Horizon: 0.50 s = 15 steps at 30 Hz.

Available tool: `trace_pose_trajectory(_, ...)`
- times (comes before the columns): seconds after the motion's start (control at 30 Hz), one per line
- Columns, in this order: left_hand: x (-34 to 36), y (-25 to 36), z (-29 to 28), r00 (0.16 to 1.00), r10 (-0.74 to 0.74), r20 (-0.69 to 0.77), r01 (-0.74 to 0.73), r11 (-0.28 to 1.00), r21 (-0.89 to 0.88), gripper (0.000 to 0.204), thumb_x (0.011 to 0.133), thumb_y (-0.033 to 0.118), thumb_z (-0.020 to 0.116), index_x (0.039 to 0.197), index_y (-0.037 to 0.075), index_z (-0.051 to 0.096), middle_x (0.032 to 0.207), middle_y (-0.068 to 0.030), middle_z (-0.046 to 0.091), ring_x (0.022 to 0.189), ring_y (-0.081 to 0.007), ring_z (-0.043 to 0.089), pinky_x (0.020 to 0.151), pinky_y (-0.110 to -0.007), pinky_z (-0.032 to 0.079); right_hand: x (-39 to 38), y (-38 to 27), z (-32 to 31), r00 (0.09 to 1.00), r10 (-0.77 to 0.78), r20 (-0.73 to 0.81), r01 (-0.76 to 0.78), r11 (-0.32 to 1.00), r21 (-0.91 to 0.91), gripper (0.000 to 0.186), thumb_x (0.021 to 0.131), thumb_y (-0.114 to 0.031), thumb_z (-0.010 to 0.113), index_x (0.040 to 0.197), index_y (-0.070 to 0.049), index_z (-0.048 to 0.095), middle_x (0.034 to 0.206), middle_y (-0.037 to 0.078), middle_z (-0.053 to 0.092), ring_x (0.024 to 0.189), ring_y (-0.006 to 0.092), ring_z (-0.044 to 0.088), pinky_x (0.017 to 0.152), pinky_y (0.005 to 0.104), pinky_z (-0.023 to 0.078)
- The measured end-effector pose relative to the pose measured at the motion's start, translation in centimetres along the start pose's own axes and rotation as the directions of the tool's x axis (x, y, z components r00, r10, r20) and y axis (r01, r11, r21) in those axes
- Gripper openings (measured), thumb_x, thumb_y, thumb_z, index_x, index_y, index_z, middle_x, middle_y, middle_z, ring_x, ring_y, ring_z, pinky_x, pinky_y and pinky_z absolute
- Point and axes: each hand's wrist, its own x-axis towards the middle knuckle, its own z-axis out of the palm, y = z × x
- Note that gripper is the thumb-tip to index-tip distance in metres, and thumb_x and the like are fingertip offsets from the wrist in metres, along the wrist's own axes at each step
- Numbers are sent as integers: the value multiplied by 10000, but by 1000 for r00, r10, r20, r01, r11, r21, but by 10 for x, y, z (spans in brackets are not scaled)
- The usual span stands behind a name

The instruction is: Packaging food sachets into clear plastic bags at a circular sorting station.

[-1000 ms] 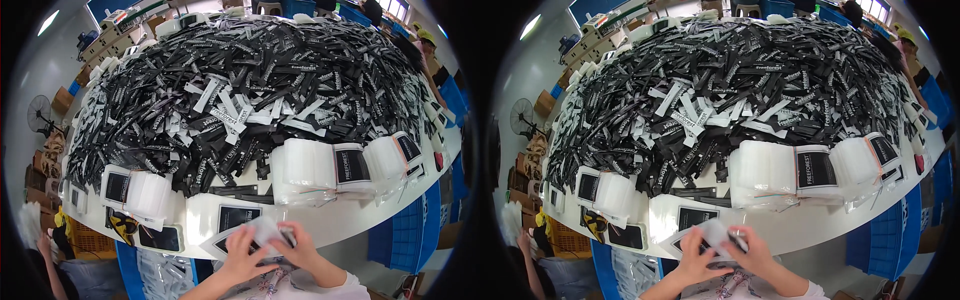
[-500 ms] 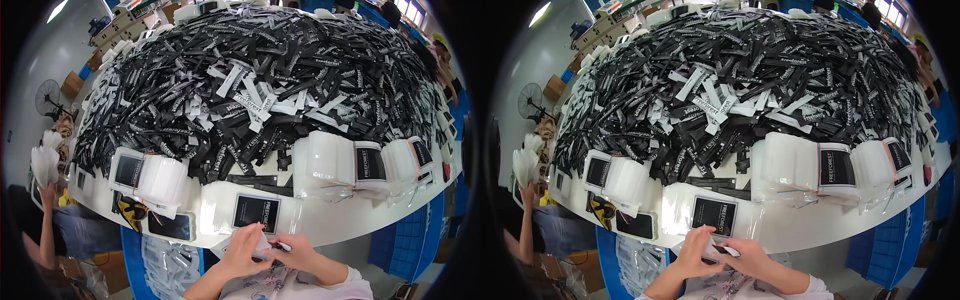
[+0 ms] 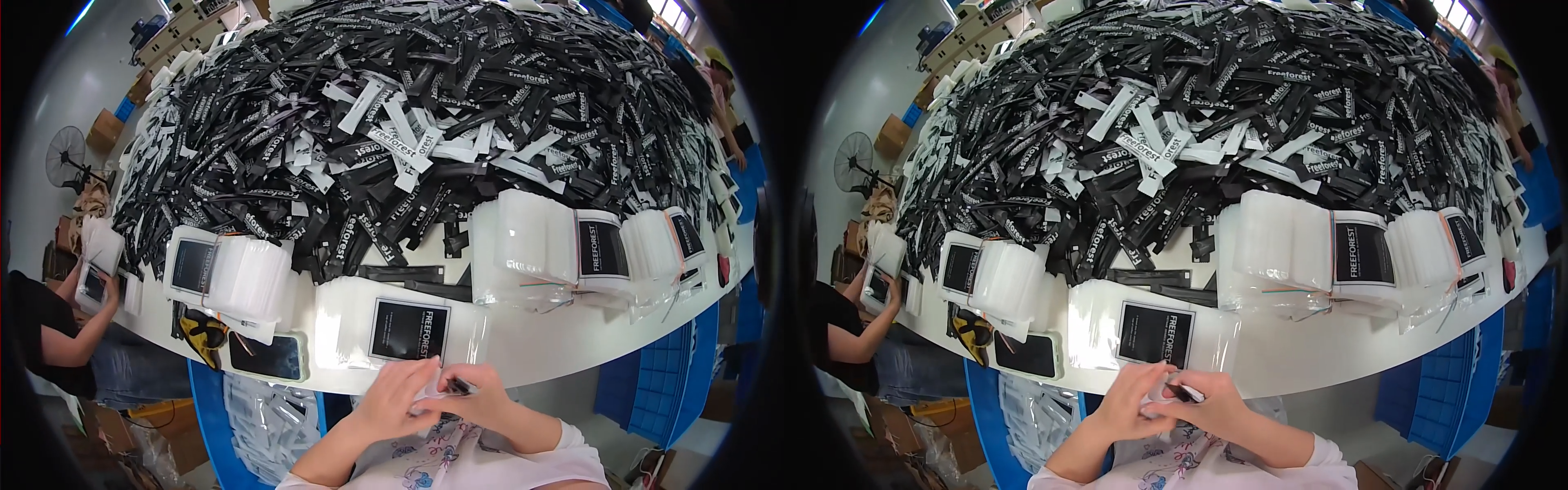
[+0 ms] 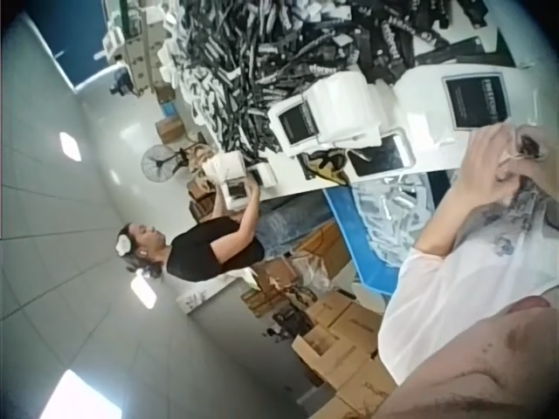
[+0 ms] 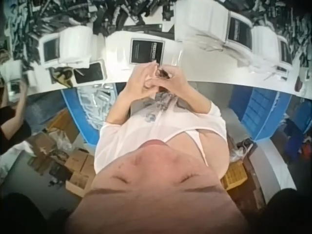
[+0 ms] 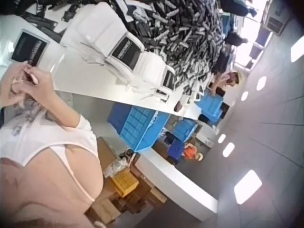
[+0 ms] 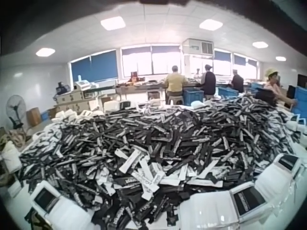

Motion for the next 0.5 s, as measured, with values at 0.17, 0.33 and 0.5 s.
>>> trace_pose_trajectory(0.17,1,7,-9,983,-175,-56,161,967,-197,660,576,103,708,1172,-24,454,1088,-157,502,939,-303,502,777,-356,418,10,-12,-17,982,-56,181,41,995,88,281,674,-239,736,784,-15,607,607,62,557,521,97,477,487,249,408)
trace_pose_trajectory(0.33,4,10,-8,991,-130,-38,126,987,-96,621,634,104,681,1194,-12,439,1072,-162,496,930,-289,497,764,-351,395,8,1,-18,989,-149,9,146,952,-269,305,675,-250,738,687,-9,551,572,24,524,507,94,467,454,236,375)
trace_pose_trajectory(0.5,-4,-2,-3,975,-217,-56,224,946,236,966,529,358,739,1272,-58,282,1207,-190,371,1014,-315,431,801,-394,301,11,-7,-29,881,-225,-415,472,452,757,272,857,-314,499,796,-49,485,671,76,515,609,165,501,637,312,451)
